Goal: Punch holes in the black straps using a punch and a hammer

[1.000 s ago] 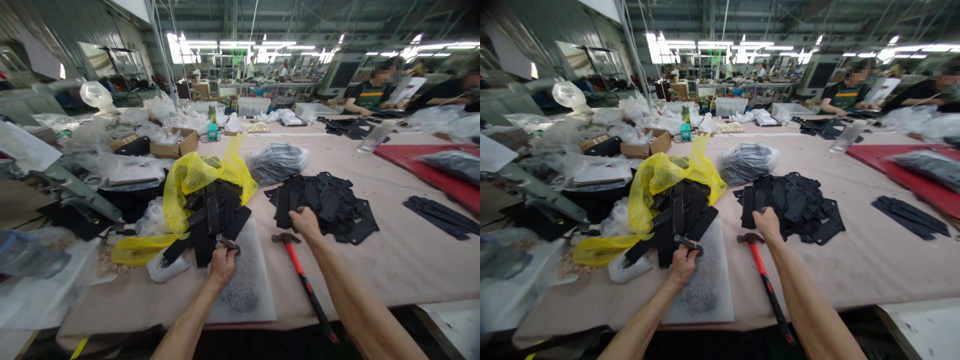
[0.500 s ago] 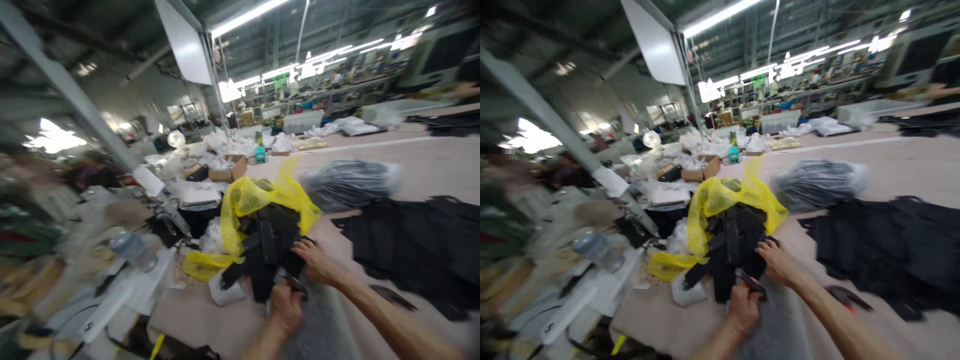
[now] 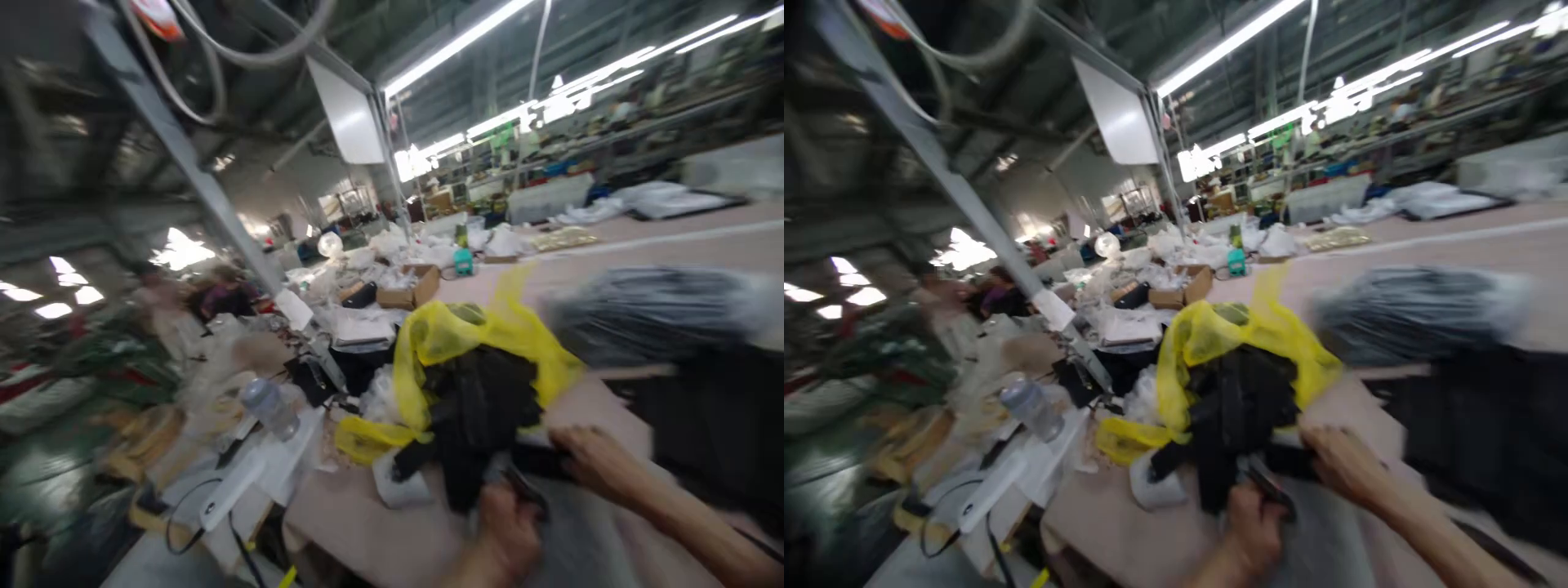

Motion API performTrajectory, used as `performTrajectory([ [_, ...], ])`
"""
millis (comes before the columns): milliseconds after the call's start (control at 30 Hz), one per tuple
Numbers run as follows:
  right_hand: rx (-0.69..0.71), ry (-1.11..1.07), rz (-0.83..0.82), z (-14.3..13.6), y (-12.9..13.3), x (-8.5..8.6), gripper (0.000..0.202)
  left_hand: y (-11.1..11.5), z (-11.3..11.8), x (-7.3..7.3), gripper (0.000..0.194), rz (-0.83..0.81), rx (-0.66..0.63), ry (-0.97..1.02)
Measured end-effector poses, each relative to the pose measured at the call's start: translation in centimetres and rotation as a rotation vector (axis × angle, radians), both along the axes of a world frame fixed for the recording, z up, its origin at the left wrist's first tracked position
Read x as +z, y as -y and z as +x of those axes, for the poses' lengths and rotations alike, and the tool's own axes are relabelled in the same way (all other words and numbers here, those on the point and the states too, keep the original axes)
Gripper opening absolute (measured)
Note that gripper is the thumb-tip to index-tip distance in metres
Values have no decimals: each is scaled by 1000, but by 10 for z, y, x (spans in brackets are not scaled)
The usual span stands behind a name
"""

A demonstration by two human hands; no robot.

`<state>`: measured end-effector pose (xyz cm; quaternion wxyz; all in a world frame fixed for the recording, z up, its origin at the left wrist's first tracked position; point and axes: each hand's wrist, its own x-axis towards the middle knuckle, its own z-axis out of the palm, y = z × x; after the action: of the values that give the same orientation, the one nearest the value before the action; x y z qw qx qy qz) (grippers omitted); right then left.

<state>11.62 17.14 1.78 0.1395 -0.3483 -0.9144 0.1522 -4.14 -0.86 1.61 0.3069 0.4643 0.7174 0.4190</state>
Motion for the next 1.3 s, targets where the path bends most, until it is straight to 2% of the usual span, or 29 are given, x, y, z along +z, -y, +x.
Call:
performTrajectory([
  [33,56,104,-71,8,6,15,20,2,13,-6,23,26,-27,-17],
  [100,37,161,-98,22,13,36,22,4,27,-15,22,100,-53,-73],
  [167,-12,82,-65,35,18,47,24,0,25,-22,21,161,-55,-103],
  [233,-59,-72,-35,47,27,49,24,-5,19,-28,21,201,-76,-117],
  [300,-71,-225,7,58,43,44,24,-6,14,-29,20,237,-80,-150],
  [400,-94,-337,34,66,72,24,26,-4,14,-28,19,250,-83,-186],
  [567,-106,-413,-103,68,103,-11,32,-3,16,-27,18,272,-91,-205],
  [633,-121,-469,-154,67,108,-18,31,-3,16,-28,18,276,-94,-210],
  [733,-143,-507,-167,67,110,-17,30,-3,16,-29,18,275,-89,-219],
  [833,-119,-405,-80,68,111,-4,26,-3,15,-29,18,266,-93,-222],
  [933,-108,-228,79,67,109,17,22,-3,15,-30,18,255,-87,-223],
  [1033,-185,-71,189,60,105,39,21,-3,15,-33,18,267,-85,-205],
  [1100,-254,50,174,52,102,50,20,-3,15,-34,18,276,-88,-198],
  [1167,-311,193,92,41,103,56,18,-3,15,-35,18,274,-84,-206],
  [1300,-362,377,-97,16,114,53,22,-3,15,-34,18,254,-89,-237],
])
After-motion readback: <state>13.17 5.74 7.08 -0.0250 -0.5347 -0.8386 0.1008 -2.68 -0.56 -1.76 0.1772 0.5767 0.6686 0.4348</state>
